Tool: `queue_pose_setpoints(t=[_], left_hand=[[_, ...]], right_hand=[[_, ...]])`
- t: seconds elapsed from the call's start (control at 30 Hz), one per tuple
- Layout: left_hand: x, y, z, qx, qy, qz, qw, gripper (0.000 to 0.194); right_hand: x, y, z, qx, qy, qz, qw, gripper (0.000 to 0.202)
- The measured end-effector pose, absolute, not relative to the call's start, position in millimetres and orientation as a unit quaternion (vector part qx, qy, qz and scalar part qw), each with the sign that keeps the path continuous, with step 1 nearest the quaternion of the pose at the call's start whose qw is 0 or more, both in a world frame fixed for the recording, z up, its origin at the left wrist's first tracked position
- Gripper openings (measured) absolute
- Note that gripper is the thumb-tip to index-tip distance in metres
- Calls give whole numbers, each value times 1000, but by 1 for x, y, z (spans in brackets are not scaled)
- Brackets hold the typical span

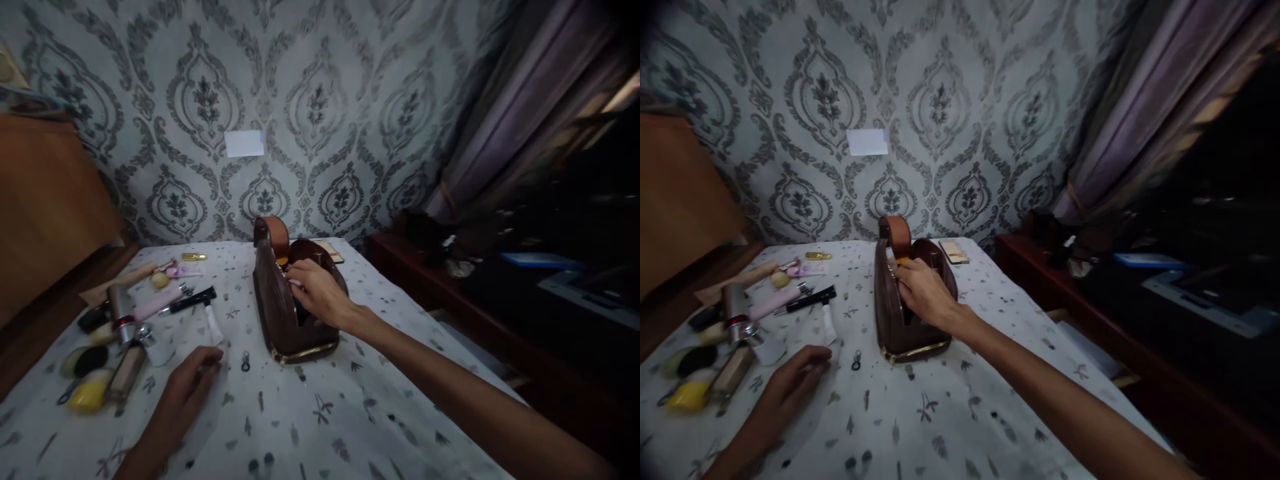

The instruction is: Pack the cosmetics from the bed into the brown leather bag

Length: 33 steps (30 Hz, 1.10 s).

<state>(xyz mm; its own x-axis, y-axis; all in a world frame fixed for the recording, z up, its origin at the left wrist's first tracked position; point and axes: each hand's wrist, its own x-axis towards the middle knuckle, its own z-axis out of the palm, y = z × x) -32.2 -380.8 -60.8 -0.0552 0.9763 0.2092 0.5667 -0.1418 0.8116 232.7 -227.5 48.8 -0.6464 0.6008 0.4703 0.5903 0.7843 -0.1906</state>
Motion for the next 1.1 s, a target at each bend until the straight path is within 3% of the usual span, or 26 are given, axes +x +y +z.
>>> queue_pose_setpoints(t=[0.23,0.33,0.53,0.77,1.1], left_hand=[[-29,-378,-58,672,597,397,186,20],[-29,-378,-60,692,578,400,163,17],[-31,-380,-60,696,579,400,143,17],[-29,-382,-59,709,563,400,143,19],[-31,-382,-60,716,566,390,123,23]], right_hand=[[212,-255,55,-286,-838,-16,464,22],[194,-277,46,-202,-853,-5,482,24],[134,-285,-4,-163,-902,132,378,28],[48,-247,-31,-378,-897,144,178,35],[0,-212,-47,-412,-893,126,129,42]])
